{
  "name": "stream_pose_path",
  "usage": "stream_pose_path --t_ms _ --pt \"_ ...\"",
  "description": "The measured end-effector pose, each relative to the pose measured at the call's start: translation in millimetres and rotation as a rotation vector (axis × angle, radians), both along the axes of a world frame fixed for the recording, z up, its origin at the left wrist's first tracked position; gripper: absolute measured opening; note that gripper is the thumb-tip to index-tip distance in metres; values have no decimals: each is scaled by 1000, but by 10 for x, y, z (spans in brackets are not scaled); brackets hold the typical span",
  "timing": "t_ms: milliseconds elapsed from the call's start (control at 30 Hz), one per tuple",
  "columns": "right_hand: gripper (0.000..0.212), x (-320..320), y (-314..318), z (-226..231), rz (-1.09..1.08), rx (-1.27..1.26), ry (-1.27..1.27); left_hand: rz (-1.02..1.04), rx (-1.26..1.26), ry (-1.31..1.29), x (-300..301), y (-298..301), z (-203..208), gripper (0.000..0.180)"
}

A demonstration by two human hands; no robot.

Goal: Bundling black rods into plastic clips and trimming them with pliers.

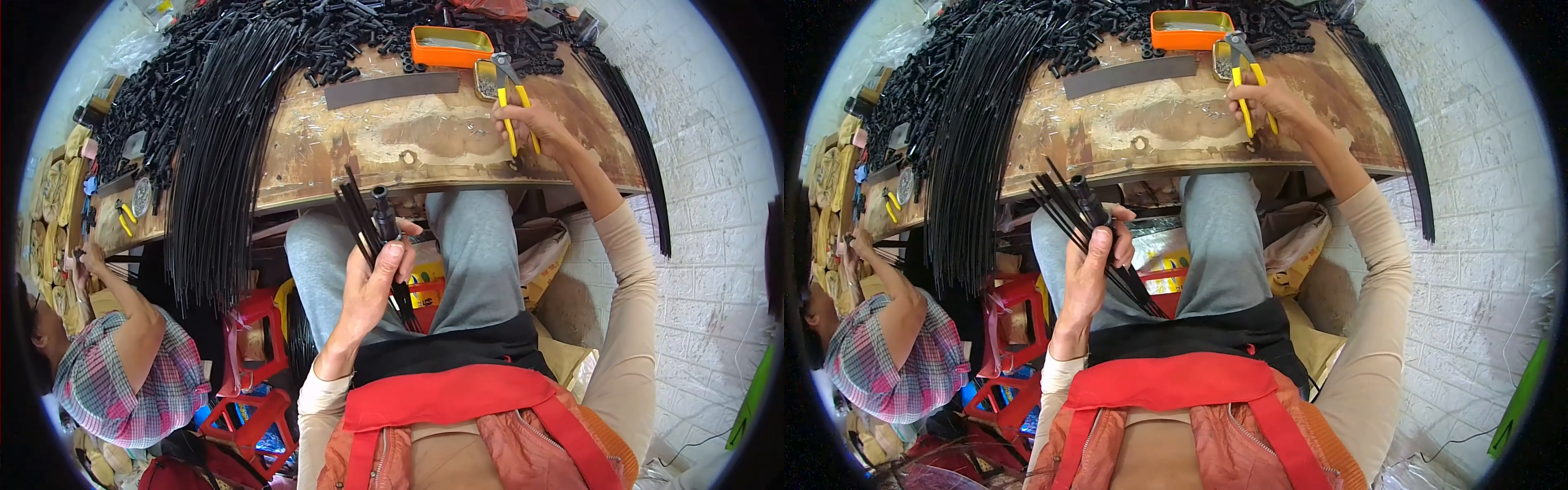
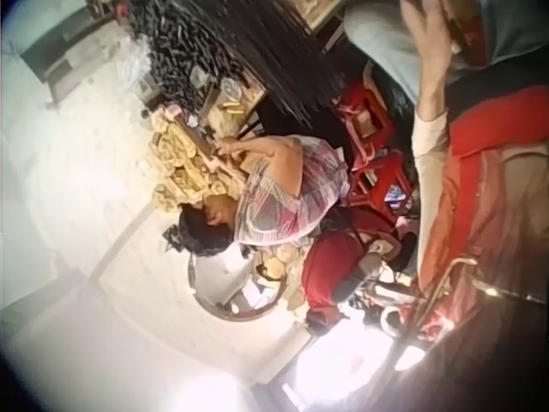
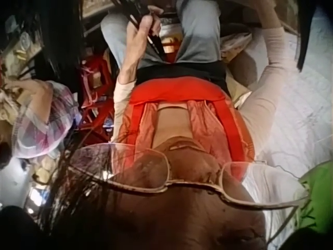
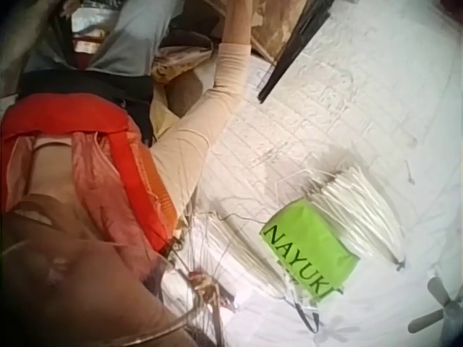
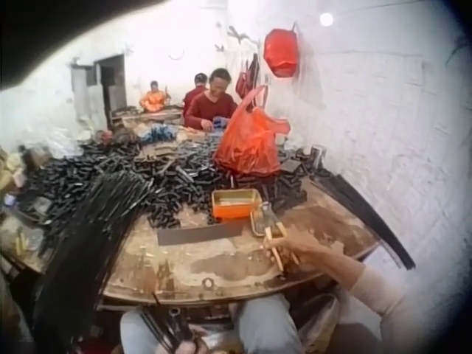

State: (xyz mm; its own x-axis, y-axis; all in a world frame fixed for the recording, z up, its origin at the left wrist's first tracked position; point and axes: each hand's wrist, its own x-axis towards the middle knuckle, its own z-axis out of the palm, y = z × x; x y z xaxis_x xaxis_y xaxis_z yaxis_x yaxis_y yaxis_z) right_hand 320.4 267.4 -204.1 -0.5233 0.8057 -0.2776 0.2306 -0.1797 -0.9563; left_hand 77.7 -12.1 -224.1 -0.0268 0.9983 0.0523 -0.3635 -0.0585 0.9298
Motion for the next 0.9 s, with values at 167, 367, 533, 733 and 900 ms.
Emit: stream_pose_path --t_ms 167,367,533,733,900 --pt "20 -152 -485 -21 -34 45 60 -48 18 43 -12 -93 43 47" --pt "13 -517 -1857 441 133 215 197 -148 153 35 3 -142 42 53" --pt "7 -628 -2394 434 126 242 294 -152 189 67 35 -278 161 71" --pt "8 -673 -2540 482 205 377 286 -81 152 102 21 -436 129 73" --pt "13 -647 -2523 478 173 207 316 -94 200 97 7 -408 118 76"
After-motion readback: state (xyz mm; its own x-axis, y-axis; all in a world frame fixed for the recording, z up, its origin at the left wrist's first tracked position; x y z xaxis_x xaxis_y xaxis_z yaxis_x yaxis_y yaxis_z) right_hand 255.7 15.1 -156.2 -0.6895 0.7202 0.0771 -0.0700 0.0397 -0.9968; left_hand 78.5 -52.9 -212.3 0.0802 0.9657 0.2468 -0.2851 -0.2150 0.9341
